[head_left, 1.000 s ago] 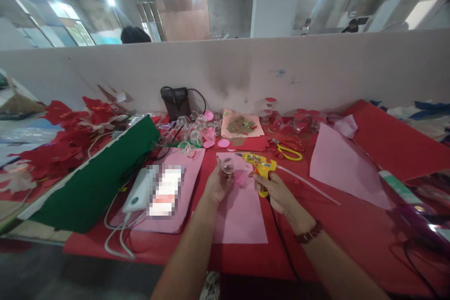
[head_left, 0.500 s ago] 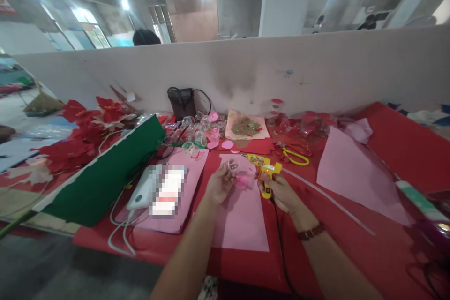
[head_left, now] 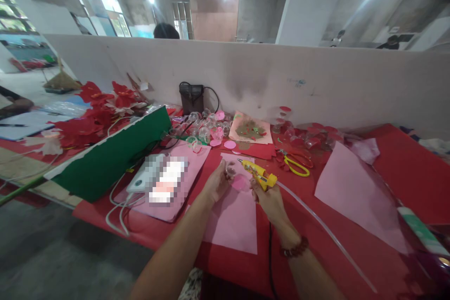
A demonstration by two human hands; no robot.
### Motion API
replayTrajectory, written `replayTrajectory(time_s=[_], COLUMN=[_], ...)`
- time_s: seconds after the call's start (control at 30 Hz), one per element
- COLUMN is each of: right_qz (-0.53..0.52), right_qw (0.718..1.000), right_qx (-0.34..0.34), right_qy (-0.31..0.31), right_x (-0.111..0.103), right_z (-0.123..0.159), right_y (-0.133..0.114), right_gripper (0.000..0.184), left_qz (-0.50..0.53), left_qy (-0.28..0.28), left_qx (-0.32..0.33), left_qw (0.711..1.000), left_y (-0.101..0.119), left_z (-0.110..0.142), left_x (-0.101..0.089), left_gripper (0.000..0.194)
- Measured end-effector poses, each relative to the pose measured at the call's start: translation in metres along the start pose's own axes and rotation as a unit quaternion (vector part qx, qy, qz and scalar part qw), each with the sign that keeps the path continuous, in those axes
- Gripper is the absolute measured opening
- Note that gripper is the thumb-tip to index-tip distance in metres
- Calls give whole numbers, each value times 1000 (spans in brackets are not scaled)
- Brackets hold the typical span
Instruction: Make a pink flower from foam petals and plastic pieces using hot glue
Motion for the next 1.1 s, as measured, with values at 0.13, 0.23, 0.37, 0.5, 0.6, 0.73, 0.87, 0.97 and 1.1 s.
replayTrajectory(time_s=[0.13,0.23,0.37,0.5,0.6,0.73,0.87,0.97,1.1], right_qz=[90,112,87,73,67,54,56,72,89], right_qw=[996,993,995,996,997,998,998,996,995], right_qx=[19,32,47,36,30,34,34,35,37], right_qy=[15,7,20,20,17,25,26,28,32], right_x=[-4,-3,-5,-4,-3,-5,-5,-6,-6], right_z=[2,1,-1,-1,-1,-2,-2,-2,-2], right_y=[-3,1,10,5,3,7,8,5,2], right_gripper=[42,45,46,47,44,40,37,38,40], left_qz=[-30,-61,-87,-89,-83,-77,-72,-70,-78], left_qy=[1,-2,-19,-14,-15,-11,-10,-15,-26], left_qx=[8,21,36,33,35,36,33,28,30], left_qw=[1000,998,995,995,996,996,997,997,996], left_y=[0,0,0,0,1,3,2,1,1], left_z=[-2,-7,-10,-9,-7,-5,-4,-5,-6], left_x=[0,-4,-5,-5,-2,0,2,2,1], left_gripper=[37,36,31,32,32,29,27,29,30])
Point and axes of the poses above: each hand's wrist, its own z-axis away from the middle knuckle, its own x-axis out of the palm, y = z × x, the point moved 10 cm from there along -z, towards the middle knuckle, and after that the axes turned 4 degrees about -y, right-handed, at the moved point
